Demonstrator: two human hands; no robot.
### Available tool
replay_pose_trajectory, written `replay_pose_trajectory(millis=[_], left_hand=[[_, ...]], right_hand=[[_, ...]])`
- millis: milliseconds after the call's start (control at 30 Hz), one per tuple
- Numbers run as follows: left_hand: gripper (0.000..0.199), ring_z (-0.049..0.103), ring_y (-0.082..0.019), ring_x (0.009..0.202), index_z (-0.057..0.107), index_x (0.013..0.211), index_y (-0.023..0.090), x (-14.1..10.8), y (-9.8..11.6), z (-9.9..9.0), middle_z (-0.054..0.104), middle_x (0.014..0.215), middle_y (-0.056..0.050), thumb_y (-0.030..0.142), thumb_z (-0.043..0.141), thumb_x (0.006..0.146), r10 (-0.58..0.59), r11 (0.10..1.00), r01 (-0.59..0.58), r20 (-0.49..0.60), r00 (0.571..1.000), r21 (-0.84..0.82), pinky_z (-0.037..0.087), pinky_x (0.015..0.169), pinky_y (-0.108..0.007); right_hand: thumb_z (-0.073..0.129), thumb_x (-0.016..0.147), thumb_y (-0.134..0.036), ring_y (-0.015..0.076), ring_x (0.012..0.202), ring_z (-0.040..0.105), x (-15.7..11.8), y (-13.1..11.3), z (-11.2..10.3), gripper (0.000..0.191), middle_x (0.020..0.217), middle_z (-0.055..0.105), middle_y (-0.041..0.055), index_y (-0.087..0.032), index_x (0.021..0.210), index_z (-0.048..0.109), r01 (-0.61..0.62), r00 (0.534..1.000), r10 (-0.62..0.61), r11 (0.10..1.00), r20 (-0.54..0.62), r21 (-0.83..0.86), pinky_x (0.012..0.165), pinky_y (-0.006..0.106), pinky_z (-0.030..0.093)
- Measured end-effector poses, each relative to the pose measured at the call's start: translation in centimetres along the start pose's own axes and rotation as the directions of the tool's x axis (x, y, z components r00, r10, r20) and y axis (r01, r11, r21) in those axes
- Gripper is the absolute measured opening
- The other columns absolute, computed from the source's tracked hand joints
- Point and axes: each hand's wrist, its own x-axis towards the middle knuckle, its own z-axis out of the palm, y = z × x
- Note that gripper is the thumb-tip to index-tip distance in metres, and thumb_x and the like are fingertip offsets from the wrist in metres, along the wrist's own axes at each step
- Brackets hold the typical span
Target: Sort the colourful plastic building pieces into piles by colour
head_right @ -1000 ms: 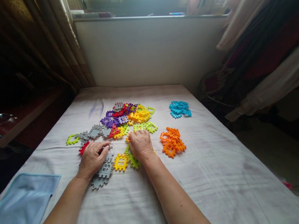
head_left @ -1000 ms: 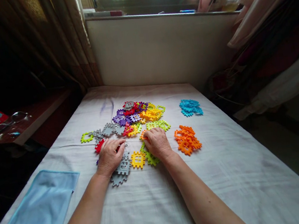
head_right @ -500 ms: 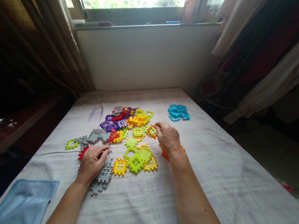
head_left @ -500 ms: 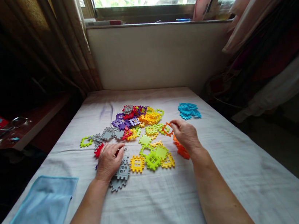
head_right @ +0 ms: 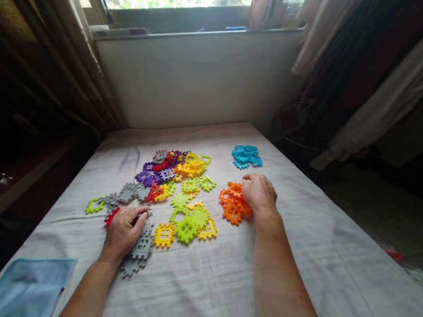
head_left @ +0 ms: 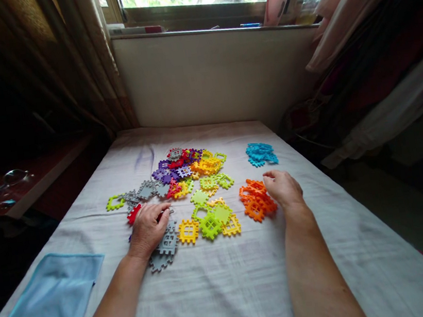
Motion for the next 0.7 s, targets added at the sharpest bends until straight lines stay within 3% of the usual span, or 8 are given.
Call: replay_pose_trajectory(millis=[300, 400, 533, 600, 700], left_hand=[[0.032, 0.062, -0.025, 0.114, 0.068, 0.115, 0.024, 1.6, 2.0, -0.9, 0.071, 0.119, -0.008, 0.034, 0.047, 0.092, 0.122, 0.986, -0.125, 0.033, 0.992, 0.108, 0.042, 0.108, -0.045], [0.040, 0.048, -0.029, 0.135, 0.062, 0.128, 0.025, 4.0, 2.6, 0.0, 0.059, 0.141, -0.009, 0.036, 0.055, 0.090, 0.126, 0.976, -0.140, 0.091, 0.988, 0.165, 0.028, 0.118, -0.054], [0.050, 0.038, -0.034, 0.144, 0.059, 0.132, 0.024, 6.8, 2.9, 1.4, 0.055, 0.146, -0.011, 0.041, 0.062, 0.085, 0.086, 0.963, -0.141, 0.237, 0.968, 0.229, 0.017, 0.120, -0.060], [0.048, 0.041, -0.034, 0.141, 0.060, 0.130, 0.024, 6.7, 3.1, 1.9, 0.058, 0.143, -0.011, 0.041, 0.062, 0.086, 0.086, 0.961, -0.156, 0.288, 0.954, 0.229, 0.017, 0.121, -0.060], [0.043, 0.047, -0.031, 0.137, 0.061, 0.129, 0.026, 4.4, 3.4, 1.9, 0.061, 0.140, -0.010, 0.037, 0.059, 0.087, 0.126, 0.966, -0.177, 0.253, 0.959, 0.191, 0.020, 0.121, -0.058]], right_hand=[[0.054, 0.088, -0.027, 0.0208, 0.104, 0.065, -1.9, -4.6, 1.1, 0.027, 0.113, 0.072, 0.0076, -0.023, 0.104, 0.076, 0.309, 0.951, -0.304, 0.932, -0.055, 0.192, 0.094, 0.032, 0.048], [0.056, 0.088, -0.027, 0.0203, 0.101, 0.064, -2.3, -5.3, 1.7, 0.025, 0.111, 0.072, 0.0076, -0.023, 0.103, 0.076, 0.395, 0.917, -0.396, 0.890, -0.045, 0.229, 0.096, 0.032, 0.047], [0.058, 0.089, -0.026, 0.0211, 0.107, 0.063, -2.8, -6.0, 1.8, 0.022, 0.112, 0.072, 0.0077, -0.022, 0.102, 0.075, 0.473, 0.875, -0.483, 0.847, -0.018, 0.243, 0.098, 0.033, 0.046], [0.058, 0.090, -0.025, 0.0207, 0.109, 0.063, -3.0, -6.1, 1.8, 0.021, 0.114, 0.072, 0.0076, -0.022, 0.102, 0.075, 0.493, 0.860, -0.510, 0.835, 0.006, 0.245, 0.098, 0.032, 0.046], [0.058, 0.091, -0.025, 0.0204, 0.109, 0.064, -3.0, -6.1, 1.8, 0.021, 0.116, 0.071, 0.0076, -0.022, 0.102, 0.074, 0.508, 0.850, -0.526, 0.827, 0.012, 0.242, 0.097, 0.032, 0.046]])
